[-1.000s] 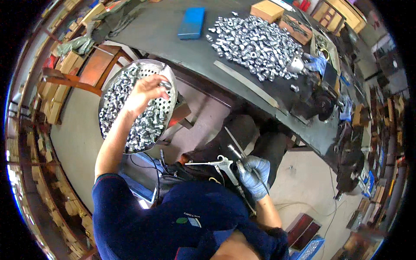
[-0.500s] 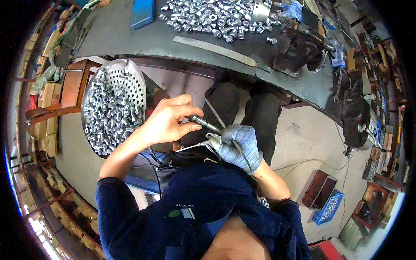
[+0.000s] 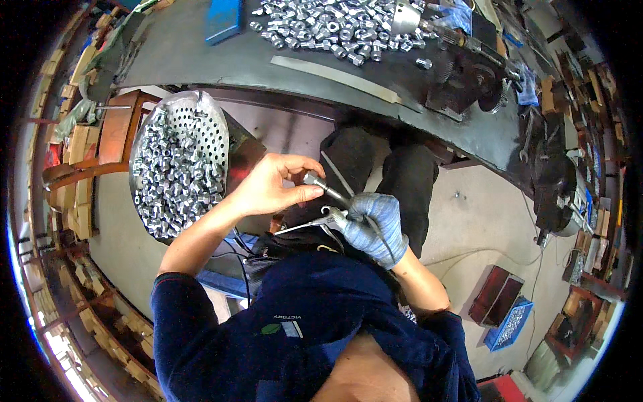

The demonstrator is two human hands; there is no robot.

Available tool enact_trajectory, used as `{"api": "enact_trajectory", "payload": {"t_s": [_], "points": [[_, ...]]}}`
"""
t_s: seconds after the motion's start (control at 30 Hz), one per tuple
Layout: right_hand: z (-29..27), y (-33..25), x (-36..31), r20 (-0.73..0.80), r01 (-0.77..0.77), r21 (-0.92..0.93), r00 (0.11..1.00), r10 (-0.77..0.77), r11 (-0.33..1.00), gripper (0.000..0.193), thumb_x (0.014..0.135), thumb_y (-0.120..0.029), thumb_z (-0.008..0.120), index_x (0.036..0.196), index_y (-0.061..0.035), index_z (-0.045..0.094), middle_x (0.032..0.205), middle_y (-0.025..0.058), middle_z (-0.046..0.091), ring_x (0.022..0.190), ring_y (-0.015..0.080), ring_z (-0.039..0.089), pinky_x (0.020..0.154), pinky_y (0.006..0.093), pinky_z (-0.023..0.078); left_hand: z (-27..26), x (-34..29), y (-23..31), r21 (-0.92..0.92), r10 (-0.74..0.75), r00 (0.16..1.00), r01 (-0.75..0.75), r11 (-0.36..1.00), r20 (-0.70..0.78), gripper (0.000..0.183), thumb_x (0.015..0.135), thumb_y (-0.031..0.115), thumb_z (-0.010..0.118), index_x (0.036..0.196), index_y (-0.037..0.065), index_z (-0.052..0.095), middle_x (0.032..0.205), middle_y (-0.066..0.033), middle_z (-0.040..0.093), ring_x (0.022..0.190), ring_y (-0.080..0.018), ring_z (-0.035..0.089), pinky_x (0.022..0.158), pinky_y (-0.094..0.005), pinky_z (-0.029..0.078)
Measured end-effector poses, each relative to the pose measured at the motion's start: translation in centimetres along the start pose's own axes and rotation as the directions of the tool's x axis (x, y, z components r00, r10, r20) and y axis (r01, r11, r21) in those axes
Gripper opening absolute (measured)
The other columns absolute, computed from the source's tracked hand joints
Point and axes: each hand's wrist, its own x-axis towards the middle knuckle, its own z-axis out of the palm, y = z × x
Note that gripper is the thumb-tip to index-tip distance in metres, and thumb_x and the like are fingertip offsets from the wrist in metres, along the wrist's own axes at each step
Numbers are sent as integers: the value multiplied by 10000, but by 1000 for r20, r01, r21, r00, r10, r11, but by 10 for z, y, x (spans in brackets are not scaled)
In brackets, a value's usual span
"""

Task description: The person picks up individual bolts from a large pile on a workbench and places them into a perforated metal tray, while holding an air nozzle in their other hand.

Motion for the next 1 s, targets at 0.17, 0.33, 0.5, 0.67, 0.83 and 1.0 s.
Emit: {"api": "enact_trajectory", "payload": {"t_s": [0.17, 0.33, 0.5, 0.67, 0.83, 1.0], "points": [[-6, -2, -7, -91, 73, 39, 993, -69, 997, 324, 653, -174, 788, 554, -125, 483, 503, 67, 476, 439, 250, 501, 425, 331, 394, -14, 5, -2, 361, 122, 937, 4, 933, -326, 189, 707, -11, 678, 886, 12, 620, 751, 14, 582, 635, -42, 491, 543, -210, 406], [-13, -31, -5, -29, 202, 206, 979, -200, 957, 380, 636, -196, 793, 523, -154, 432, 506, 37, 443, 447, 244, 503, 432, 332, 403, -15, 8, -22, 683, 410, 857, -97, 724, -313, 265, 580, -40, 625, 833, 41, 619, 635, -74, 497, 512, -184, 463, 478, -289, 371], [-12, -36, -3, 57, 210, 92, 975, -216, 973, 343, 640, -228, 781, 531, -159, 463, 501, 42, 441, 449, 254, 498, 442, 337, 406, -13, 10, -23, 752, 402, 879, -80, 654, -257, 272, 590, 27, 655, 857, 73, 636, 763, -95, 609, 663, -301, 616, 576, -390, 488], [3, -27, 6, 40, 165, 121, 984, -171, 979, 345, 659, -198, 760, 515, -124, 456, 503, 72, 459, 456, 277, 504, 431, 350, 392, -3, 10, -22, 776, 406, 886, -91, 624, -223, 253, 608, 53, 643, 857, 95, 637, 762, -81, 610, 670, -308, 616, 582, -391, 499], [23, -8, 17, 23, 179, -83, 984, -178, 980, 341, 700, -256, 733, 494, -121, 497, 506, 95, 504, 452, 292, 520, 445, 372, 412, 10, 18, -23, 771, 485, 869, -240, 590, -100, 289, 568, 39, 644, 856, 62, 626, 674, -94, 562, 585, -297, 583, 522, -377, 460], [0, -10, 7, -22, 241, -165, 969, -248, 956, 295, 704, -203, 726, 514, -130, 512, 499, 72, 498, 446, 267, 521, 430, 368, 406, -12, 39, -35, 825, 447, 870, -89, 557, -208, 254, 635, 112, 635, 886, 83, 655, 700, -99, 602, 649, -303, 609, 574, -383, 491]]}}
